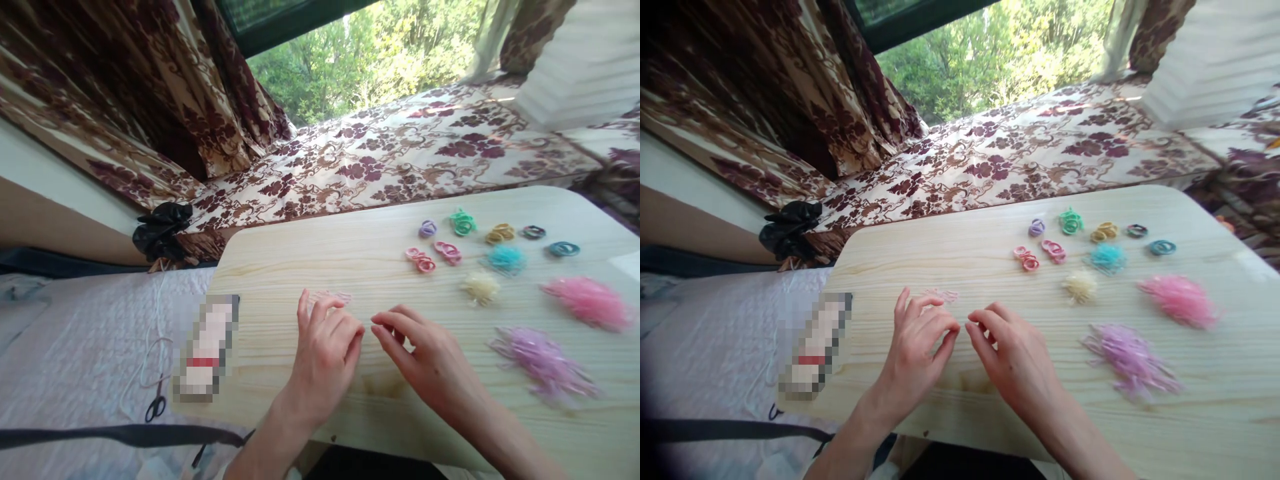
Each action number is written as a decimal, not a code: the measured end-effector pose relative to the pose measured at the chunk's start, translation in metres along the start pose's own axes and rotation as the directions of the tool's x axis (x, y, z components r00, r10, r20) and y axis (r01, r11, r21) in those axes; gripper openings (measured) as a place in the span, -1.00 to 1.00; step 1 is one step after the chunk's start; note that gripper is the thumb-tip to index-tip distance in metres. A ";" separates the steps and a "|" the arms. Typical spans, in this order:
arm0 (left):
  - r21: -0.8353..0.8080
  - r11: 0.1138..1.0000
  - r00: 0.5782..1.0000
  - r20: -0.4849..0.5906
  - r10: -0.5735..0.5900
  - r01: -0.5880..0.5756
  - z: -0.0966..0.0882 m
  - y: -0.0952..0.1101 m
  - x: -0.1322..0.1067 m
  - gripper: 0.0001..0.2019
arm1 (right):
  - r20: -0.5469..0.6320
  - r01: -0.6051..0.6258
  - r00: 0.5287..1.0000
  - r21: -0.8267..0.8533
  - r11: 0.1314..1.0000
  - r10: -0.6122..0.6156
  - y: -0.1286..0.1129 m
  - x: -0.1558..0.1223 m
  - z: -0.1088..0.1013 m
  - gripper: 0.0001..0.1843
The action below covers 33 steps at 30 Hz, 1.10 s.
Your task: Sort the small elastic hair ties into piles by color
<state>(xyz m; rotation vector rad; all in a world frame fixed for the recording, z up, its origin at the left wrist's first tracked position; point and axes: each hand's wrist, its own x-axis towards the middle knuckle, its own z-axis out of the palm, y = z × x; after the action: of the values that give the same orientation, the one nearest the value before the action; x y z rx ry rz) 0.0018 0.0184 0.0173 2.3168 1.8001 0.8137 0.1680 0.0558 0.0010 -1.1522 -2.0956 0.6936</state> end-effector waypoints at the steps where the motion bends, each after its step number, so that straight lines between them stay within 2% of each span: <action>1: -0.006 1.000 1.000 -0.005 0.018 -0.018 0.001 0.002 0.001 -0.84 | 0.003 -0.011 1.000 0.013 1.000 0.011 0.000 0.000 -0.001 -0.77; 5: -0.033 0.998 0.998 -0.020 0.060 -0.060 0.004 0.008 0.005 -0.86 | 0.000 -0.039 0.999 0.000 0.999 0.039 0.001 -0.005 -0.010 -0.76; 9: -0.041 0.997 0.998 -0.036 0.057 -0.058 0.004 0.008 0.007 -0.86 | -0.052 -0.063 0.997 -0.101 0.993 0.058 0.016 -0.011 -0.044 -0.73; 13: -0.016 0.999 0.997 -0.062 0.040 -0.041 0.007 0.002 0.004 -0.86 | -0.219 -0.149 0.971 -0.244 0.958 0.096 0.056 -0.011 -0.098 -0.65; 16: 0.001 1.000 0.997 -0.076 0.031 -0.031 0.010 -0.006 0.000 -0.87 | -0.290 -0.333 0.928 -0.362 0.871 0.234 0.090 -0.003 -0.133 -0.64; 18: 0.019 0.999 0.996 -0.073 0.047 -0.045 0.011 -0.011 -0.002 -0.88 | -0.315 -0.413 0.900 -0.406 0.815 0.300 0.108 0.005 -0.146 -0.63; 21: 0.043 0.996 0.994 -0.061 0.086 -0.084 0.011 -0.015 -0.004 -0.89 | -0.322 -0.436 0.893 -0.433 0.789 0.316 0.125 0.016 -0.149 -0.63; 27: 0.054 0.998 0.997 -0.081 0.014 -0.010 0.009 -0.019 -0.007 -0.88 | -0.317 -0.397 0.910 -0.477 0.784 0.268 0.139 0.027 -0.139 -0.70; 30: 0.088 0.995 0.997 -0.064 0.046 -0.040 0.009 -0.030 -0.007 -0.89 | -0.340 -0.397 0.908 -0.512 0.762 0.246 0.134 0.024 -0.144 -0.74; 33: 0.107 0.994 0.998 -0.056 0.017 -0.011 0.008 -0.042 -0.009 -0.88 | -0.374 -0.402 0.902 -0.540 0.740 0.217 0.115 0.013 -0.150 -0.76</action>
<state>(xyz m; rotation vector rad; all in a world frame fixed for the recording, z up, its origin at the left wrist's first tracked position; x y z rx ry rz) -0.0324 0.0246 -0.0085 2.3977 1.8973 0.8129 0.3346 0.1426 0.0222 -1.8699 -1.9268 -0.0583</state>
